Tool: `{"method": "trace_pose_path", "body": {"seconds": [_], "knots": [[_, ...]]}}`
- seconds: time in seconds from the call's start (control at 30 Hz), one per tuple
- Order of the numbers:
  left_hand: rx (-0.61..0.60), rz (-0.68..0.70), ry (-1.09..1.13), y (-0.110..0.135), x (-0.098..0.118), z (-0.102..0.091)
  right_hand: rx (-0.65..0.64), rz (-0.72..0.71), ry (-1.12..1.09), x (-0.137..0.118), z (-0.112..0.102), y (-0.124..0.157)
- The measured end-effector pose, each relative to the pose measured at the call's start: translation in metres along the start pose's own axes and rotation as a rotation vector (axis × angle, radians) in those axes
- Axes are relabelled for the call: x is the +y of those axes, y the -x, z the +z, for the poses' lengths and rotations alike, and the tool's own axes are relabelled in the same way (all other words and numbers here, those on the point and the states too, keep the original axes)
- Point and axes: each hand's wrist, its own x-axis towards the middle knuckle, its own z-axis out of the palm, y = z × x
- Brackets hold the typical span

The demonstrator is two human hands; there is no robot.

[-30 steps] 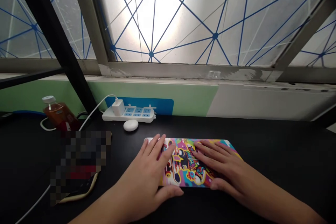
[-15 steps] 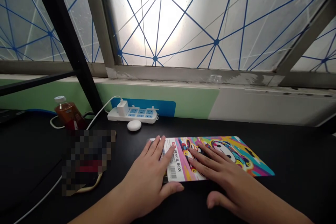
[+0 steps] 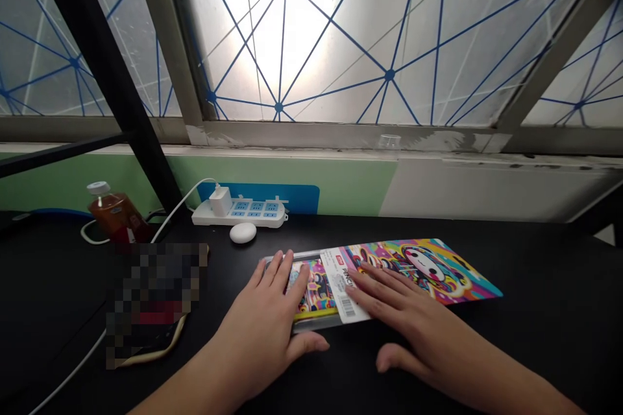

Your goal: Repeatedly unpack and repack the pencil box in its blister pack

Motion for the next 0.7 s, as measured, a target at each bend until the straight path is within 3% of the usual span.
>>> {"method": "trace_pose_path", "body": {"seconds": [0.2,0.43,0.7], "knots": [[-0.065,-0.011,-0.004,0.002,-0.004,-0.003,0.084,0.152,-0.020,0.025,-0.005,0.011],[-0.122,-0.058,-0.005,0.003,-0.003,-0.006,0.086,0.019,0.075,0.010,0.014,0.001],[-0.138,-0.082,0.035,0.011,-0.023,-0.013,0.123,-0.006,0.116,0.036,0.014,0.011]]}}
